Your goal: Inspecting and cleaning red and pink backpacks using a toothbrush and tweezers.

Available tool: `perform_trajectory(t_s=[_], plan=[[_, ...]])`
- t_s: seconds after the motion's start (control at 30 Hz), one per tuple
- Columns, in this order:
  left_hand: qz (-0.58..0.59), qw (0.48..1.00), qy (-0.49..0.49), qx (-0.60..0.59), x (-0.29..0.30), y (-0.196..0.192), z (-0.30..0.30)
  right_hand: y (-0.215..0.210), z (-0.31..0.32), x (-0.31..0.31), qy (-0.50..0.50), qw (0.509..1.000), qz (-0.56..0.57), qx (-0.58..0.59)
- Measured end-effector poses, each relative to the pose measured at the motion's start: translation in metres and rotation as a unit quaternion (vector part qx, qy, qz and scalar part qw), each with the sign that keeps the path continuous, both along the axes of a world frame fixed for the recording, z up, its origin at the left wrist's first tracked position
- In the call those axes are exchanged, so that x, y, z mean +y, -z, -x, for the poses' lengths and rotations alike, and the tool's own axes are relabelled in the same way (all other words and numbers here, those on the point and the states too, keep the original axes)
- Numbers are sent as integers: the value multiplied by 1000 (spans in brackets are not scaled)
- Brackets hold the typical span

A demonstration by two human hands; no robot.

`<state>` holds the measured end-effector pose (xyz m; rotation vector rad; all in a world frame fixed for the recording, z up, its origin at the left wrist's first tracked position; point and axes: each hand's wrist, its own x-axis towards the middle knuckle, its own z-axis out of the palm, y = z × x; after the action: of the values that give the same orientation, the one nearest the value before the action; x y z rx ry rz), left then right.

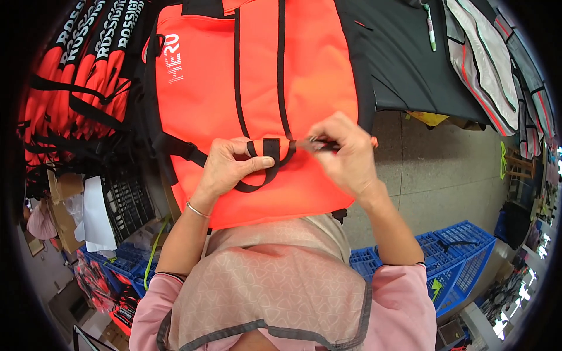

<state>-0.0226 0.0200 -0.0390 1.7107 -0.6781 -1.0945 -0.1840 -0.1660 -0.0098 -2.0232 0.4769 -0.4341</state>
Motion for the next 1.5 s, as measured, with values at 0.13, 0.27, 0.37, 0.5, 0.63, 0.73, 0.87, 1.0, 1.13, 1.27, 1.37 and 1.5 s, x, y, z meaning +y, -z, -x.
perform_trajectory(t_s=[0.13, 0.27, 0.37, 0.5, 0.63, 0.73, 0.87, 1.0, 1.13, 1.27, 1.37, 1.5], plan=[[-8, 999, -23, 27, -4, -14, 2, 4, -6, 21, -46, 993, 88, -68], [3, 995, -18, 94, -2, -10, -4, 4, -6, 18, -85, 980, 173, -47], [13, 994, -26, 109, 0, -5, -3, -15, -12, 16, -23, 975, 216, -48], [46, 992, -39, 110, -4, -4, 2, -9, 2, 17, 26, 978, 206, -20], [32, 995, -31, 92, -1, 4, 0, -7, 4, 23, 26, 956, 291, 5], [20, 998, -24, 59, -2, 7, -1, -6, 2, 23, 29, 948, 318, -3], [-11, 998, -12, 60, -3, 0, 0, -4, 2, 23, 31, 943, 332, 3], [24, 997, -35, 65, -3, 4, 2, 2, 0, 26, 42, 963, 268, -7], [21, 994, -35, 100, -7, -5, 2, 21, 1, 37, 107, 993, -41, -23], [41, 989, -48, 136, -3, -3, 1, 18, 0, 37, 114, 960, -254, -44], [36, 990, -44, 126, 1, 0, 1, 10, 5, 20, 70, 786, -614, -8], [32, 993, -42, 105, -2, -5, 4, 1, -1, 29, 113, 911, -395, -32]])
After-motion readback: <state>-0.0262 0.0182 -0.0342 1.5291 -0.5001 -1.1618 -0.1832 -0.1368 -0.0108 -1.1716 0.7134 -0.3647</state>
